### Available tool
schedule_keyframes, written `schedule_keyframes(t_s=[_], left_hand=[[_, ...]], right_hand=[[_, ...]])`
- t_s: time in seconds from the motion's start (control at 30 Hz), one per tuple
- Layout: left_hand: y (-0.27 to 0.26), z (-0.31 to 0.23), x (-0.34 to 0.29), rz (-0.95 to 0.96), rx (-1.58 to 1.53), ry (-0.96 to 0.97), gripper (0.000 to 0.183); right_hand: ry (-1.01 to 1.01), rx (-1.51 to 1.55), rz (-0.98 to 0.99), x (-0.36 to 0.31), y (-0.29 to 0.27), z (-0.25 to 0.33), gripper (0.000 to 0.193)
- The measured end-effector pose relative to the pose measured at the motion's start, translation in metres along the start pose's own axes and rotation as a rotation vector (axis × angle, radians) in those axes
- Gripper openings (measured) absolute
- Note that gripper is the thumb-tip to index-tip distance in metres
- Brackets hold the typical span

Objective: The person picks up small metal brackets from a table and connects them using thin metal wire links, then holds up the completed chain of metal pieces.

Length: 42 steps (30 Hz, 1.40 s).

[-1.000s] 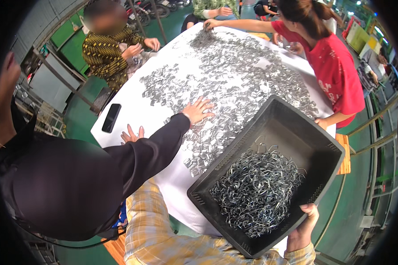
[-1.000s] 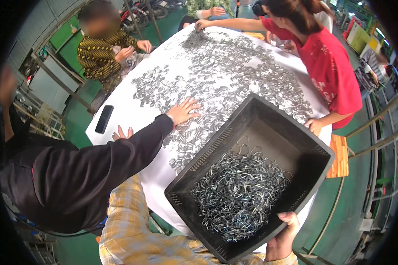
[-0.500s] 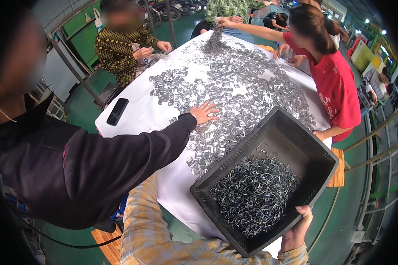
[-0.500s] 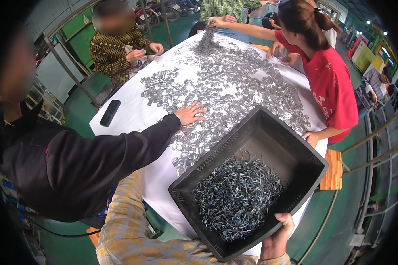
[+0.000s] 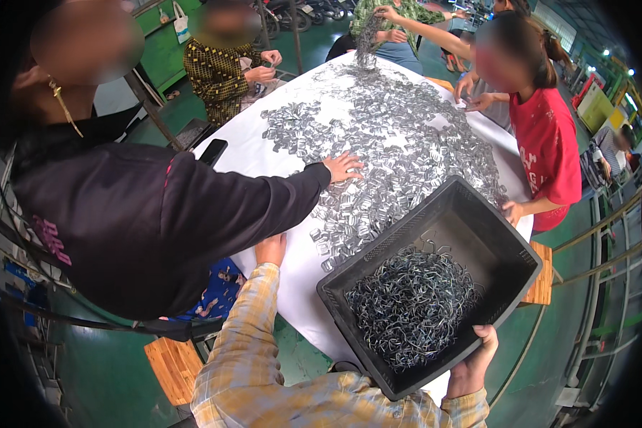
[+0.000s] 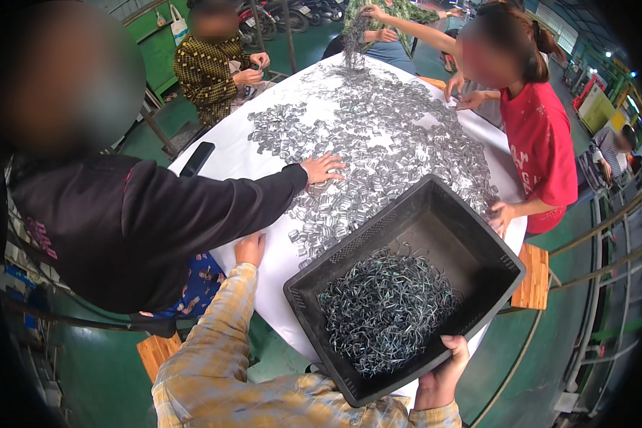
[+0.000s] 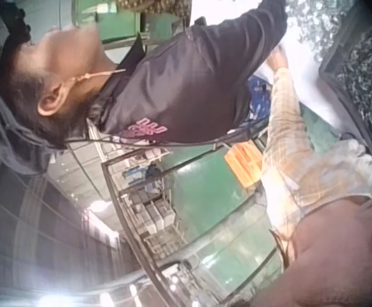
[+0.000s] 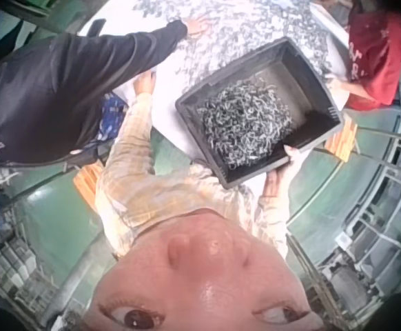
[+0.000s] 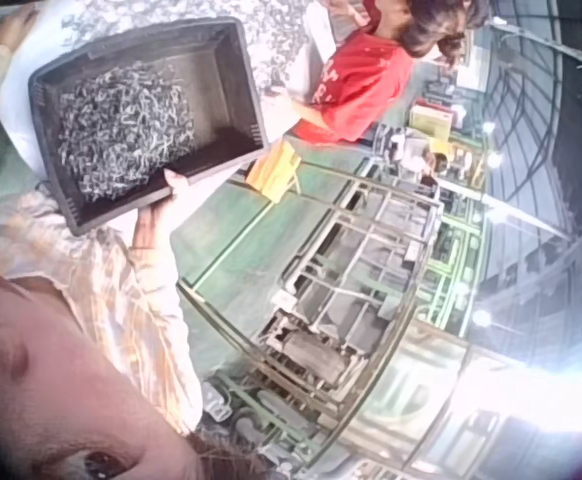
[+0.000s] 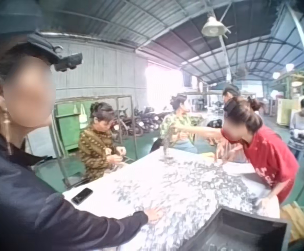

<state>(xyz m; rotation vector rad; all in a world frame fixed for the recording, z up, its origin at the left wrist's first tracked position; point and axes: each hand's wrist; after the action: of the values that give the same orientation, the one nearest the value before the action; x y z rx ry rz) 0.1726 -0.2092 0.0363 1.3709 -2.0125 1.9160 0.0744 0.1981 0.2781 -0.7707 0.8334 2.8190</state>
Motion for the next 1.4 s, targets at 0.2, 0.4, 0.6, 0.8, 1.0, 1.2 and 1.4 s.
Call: schedule_keyframes(t_s=[0.2, 0.4, 0.6, 0.8, 1.0, 1.2, 1.4], left_hand=[[-0.025, -0.029, 0.006, 0.012, -0.531, -0.347, 0.016], [-0.175, -0.161, 0.033, 0.078, -1.149, -0.193, 0.009], [-0.200, -0.192, 0.038, 0.233, -1.019, 0.392, 0.011], [-0.076, -0.032, -0.007, 0.383, 0.029, -0.262, 0.012], [-0.051, -0.012, -0.003, 0.506, 0.207, -0.195, 0.011], [-0.042, -0.016, 0.026, 0.518, 0.165, -0.266, 0.017], [-0.023, -0.048, 0.032, 0.575, 0.201, -0.241, 0.022]], right_hand=[[0.020, -0.083, 0.022, -0.011, -0.007, -0.001, 0.028], [0.084, -0.103, 0.066, -0.021, -0.011, -0.006, 0.025], [0.130, -0.093, 0.084, -0.031, -0.012, -0.012, 0.031], [0.127, -0.127, 0.111, -0.032, -0.025, -0.010, 0.032], [0.076, -0.094, 0.128, -0.036, -0.026, -0.009, 0.031], [0.053, -0.087, 0.098, -0.042, -0.025, -0.009, 0.031], [0.066, -0.093, 0.153, -0.035, -0.035, -0.009, 0.034]])
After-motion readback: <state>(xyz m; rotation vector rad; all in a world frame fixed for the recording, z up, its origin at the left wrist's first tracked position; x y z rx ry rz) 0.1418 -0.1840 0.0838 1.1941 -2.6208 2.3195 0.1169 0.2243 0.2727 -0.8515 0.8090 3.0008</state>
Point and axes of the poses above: each hand's wrist, its own x-axis towards the middle knuckle, its own y-axis out of the palm, z = x × y, and after that the axes turned 1 degree about y, right-handed
